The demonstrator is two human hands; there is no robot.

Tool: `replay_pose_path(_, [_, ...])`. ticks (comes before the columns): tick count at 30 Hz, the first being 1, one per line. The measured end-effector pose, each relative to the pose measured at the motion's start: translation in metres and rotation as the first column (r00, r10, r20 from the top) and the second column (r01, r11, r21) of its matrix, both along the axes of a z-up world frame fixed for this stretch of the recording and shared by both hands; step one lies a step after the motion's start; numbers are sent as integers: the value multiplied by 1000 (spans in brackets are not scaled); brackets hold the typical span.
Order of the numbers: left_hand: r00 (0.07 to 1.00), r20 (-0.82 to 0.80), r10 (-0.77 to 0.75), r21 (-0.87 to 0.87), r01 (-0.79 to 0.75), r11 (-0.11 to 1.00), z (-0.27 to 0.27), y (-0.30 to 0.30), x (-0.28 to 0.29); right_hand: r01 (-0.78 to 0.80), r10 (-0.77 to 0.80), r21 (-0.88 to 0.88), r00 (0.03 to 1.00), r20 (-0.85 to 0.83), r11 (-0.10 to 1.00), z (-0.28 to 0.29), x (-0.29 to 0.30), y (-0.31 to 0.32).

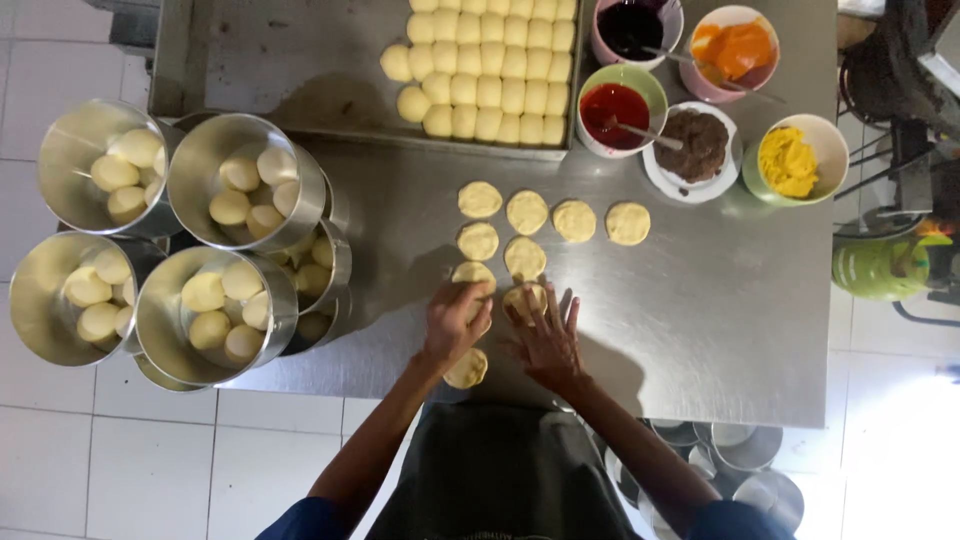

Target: Flattening small pre-portioned dough balls by hand on a stainless steel workbench.

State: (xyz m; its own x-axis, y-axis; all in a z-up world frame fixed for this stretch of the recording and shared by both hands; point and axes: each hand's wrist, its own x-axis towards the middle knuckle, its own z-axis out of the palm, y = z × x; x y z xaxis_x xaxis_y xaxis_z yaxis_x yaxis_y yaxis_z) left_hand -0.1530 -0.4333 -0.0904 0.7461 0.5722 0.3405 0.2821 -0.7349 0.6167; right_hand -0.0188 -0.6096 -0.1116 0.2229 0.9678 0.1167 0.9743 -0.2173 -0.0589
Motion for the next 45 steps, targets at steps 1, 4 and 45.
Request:
replay_pose_path(1, [999, 13, 33, -57, -32, 998, -16, 9, 7, 29, -27, 31, 998, -62, 999, -1, 2, 4])
replay_pose_path(4, [991, 54, 119, -127, -111, 986, 33, 44, 42, 78, -75, 57, 996, -57, 995, 3, 13, 26])
replay_pose_path(45, [614, 204, 762, -10, -777, 629, 39, 402, 159, 304, -169, 163, 817, -552, 939, 53, 39, -2])
